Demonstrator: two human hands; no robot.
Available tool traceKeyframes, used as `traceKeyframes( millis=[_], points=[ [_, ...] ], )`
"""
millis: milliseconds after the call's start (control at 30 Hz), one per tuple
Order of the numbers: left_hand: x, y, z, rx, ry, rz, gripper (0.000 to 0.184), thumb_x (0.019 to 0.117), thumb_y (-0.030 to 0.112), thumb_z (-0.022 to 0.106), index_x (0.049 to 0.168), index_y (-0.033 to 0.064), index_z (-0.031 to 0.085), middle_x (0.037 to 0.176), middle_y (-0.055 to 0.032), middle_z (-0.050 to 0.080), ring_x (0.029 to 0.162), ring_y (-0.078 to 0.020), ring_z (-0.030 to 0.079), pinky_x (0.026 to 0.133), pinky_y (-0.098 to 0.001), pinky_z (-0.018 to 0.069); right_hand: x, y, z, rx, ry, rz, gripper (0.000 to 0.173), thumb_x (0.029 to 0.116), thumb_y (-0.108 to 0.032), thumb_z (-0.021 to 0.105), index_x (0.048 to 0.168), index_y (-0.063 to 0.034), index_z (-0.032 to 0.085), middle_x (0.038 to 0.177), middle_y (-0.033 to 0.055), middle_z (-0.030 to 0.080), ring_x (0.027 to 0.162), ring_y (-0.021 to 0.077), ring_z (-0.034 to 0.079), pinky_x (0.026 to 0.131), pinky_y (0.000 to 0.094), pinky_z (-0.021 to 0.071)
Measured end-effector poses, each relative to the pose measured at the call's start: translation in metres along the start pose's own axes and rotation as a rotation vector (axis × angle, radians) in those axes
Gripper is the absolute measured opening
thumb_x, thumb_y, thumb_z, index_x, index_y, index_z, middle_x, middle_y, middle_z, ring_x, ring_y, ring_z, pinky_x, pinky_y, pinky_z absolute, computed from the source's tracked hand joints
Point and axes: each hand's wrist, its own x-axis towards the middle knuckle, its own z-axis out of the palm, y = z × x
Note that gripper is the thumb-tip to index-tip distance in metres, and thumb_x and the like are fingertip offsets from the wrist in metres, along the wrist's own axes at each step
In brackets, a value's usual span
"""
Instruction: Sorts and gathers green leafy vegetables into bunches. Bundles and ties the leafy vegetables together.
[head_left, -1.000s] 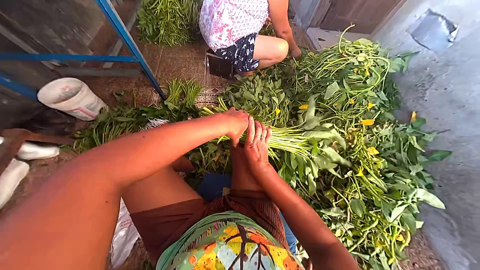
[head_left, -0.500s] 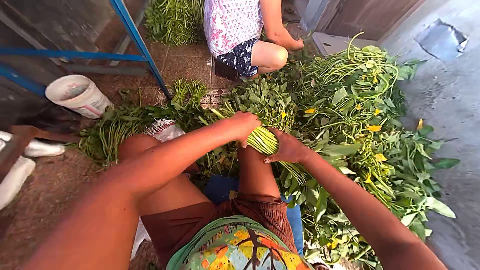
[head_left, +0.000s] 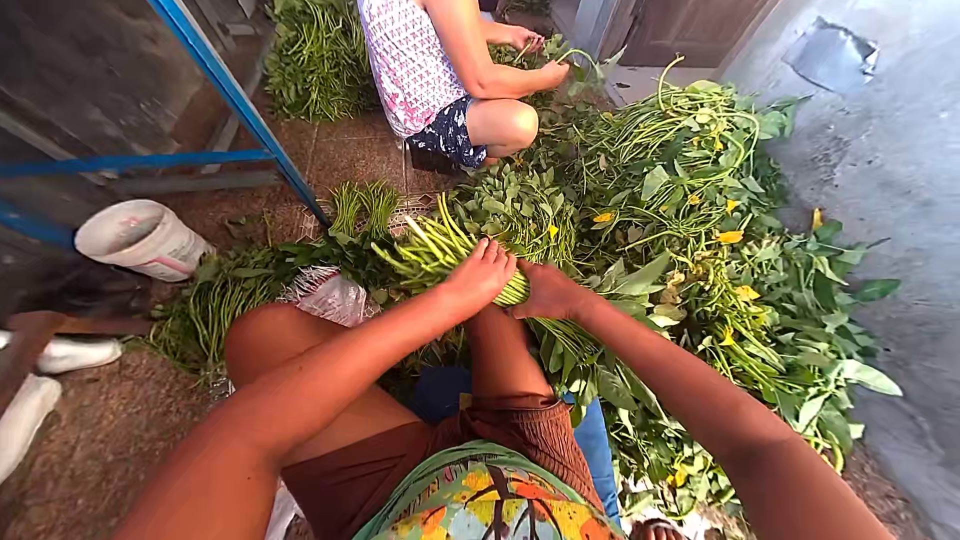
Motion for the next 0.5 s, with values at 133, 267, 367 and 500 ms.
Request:
traceKeyframes(
  millis=[133, 267, 367, 500],
  points=[
    [0.008, -0.003, -0.008, -0.039, -0.063, -0.005, 0.064, 0.0884, -0.003, 0.073, 0.146, -0.0071, 0.045, 0.144, -0.0283, 0.053, 0.137, -0.0438, 0.049, 0.118, -0.0543, 0.0341, -0.003, 0.001, -0.005, -0.018, -0.011, 0.022, 0.088, 0.0804, -0.047, 0.085, 0.147, -0.0050, 0.046, 0.125, 0.0229, 0.064, 0.117, 0.0396, 0.063, 0.099, 0.0609, 0.0484],
    [0.016, -0.006, -0.012, -0.068, -0.036, -0.023, 0.098, 0.0736, 0.011, 0.091, 0.155, -0.0016, 0.037, 0.150, -0.0267, 0.047, 0.140, -0.0450, 0.044, 0.120, -0.0617, 0.0255, 0.003, 0.007, -0.008, -0.015, 0.008, -0.020, 0.078, 0.0814, -0.042, 0.085, 0.141, -0.0029, 0.052, 0.118, 0.0229, 0.067, 0.113, 0.0393, 0.065, 0.097, 0.0616, 0.0497],
    [0.032, -0.011, -0.008, -0.060, -0.067, -0.030, 0.105, 0.0631, 0.031, 0.098, 0.149, 0.0027, 0.046, 0.141, -0.0219, 0.057, 0.132, -0.0417, 0.053, 0.114, -0.0639, 0.0343, 0.009, 0.018, -0.004, 0.060, 0.004, -0.034, 0.077, 0.0813, -0.042, 0.085, 0.140, -0.0037, 0.052, 0.115, 0.0222, 0.068, 0.110, 0.0382, 0.066, 0.095, 0.0611, 0.0510],
    [0.048, -0.013, -0.025, -0.024, -0.293, -0.031, 0.076, 0.0635, 0.035, 0.095, 0.127, 0.0060, 0.065, 0.112, -0.0147, 0.070, 0.104, -0.0354, 0.067, 0.086, -0.0572, 0.0528, 0.002, 0.023, -0.008, 0.018, 0.033, 0.040, 0.105, 0.0739, -0.057, 0.088, 0.153, -0.0061, 0.040, 0.139, 0.0249, 0.056, 0.127, 0.0406, 0.057, 0.105, 0.0624, 0.0446]
  ],
)
